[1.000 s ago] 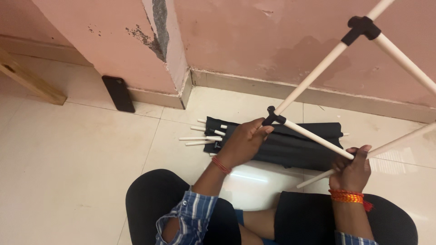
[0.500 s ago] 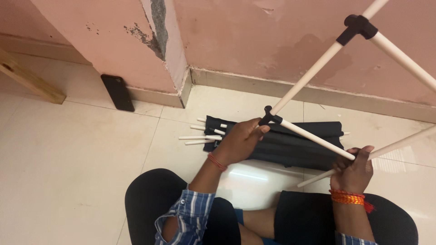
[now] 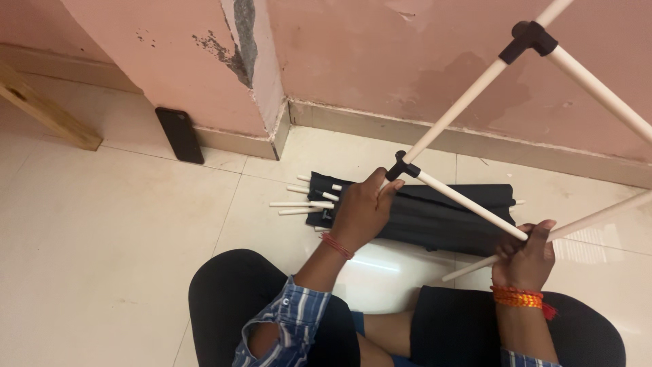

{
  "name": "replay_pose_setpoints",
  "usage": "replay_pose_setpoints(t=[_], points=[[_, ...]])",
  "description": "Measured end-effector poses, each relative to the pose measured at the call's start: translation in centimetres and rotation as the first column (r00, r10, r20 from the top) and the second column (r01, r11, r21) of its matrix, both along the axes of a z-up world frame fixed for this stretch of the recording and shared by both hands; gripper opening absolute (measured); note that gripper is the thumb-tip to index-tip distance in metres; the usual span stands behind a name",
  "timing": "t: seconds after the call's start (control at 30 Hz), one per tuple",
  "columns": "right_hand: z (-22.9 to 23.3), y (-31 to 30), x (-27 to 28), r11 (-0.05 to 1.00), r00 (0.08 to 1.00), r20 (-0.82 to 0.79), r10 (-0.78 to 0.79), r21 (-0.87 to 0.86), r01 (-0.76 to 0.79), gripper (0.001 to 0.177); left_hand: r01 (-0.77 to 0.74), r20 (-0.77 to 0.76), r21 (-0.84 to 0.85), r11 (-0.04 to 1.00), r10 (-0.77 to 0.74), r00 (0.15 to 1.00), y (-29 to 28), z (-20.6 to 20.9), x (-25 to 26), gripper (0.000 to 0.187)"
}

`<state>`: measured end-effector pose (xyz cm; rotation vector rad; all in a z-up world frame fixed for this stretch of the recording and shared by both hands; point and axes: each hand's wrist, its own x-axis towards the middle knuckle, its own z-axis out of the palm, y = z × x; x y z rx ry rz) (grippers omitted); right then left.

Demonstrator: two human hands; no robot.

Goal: The person sits on the floor and assembles a white tubular frame with black plastic connectors. They connect rods to form a rectangular base, then add vertical supports and crossbars, progressively building the structure.

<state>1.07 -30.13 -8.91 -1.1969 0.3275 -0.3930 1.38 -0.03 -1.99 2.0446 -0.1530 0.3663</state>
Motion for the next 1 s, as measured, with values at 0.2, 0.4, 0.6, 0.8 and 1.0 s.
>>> replay_pose_setpoints(t=[0.2,0.4,0.6,0.8,1.0], points=[[0.2,-0.3,0.1,0.999,0.999,-0.038,0.025,0.027,-0.024,0.052,0.306,-0.163,-0.341,0.889,-0.377,0.912,1.6,-0.9,0.8,0.044],[0.1,-0.3,0.1,1.0,1.0,-0.015,0.02,-0.012,-0.02,0.054,0.298,-0.078,-0.232,0.926,-0.323,0.943,2.2,-0.8,0.4,0.033],[-0.6,-1.1,0.2,0.996,0.999,-0.039,0.004,0.084,0.0,0.056,0.069,0.139,0.028,0.997,-0.072,0.988,1.8,-0.1,-0.3,0.021],[-0.9,-1.5,0.4,0.984,0.995,-0.093,-0.045,0.167,0.06,0.055,0.043,0.208,-0.217,0.975,0.003,0.978,1.4,-3.1,1.2,0.021],[-1.3,-1.7,0.2,0.941,0.997,-0.073,-0.035,0.334,0.057,0.05,-0.202,-0.316,-0.759,0.619,-0.079,0.946,2.2,-8.7,3.5,0.025]])
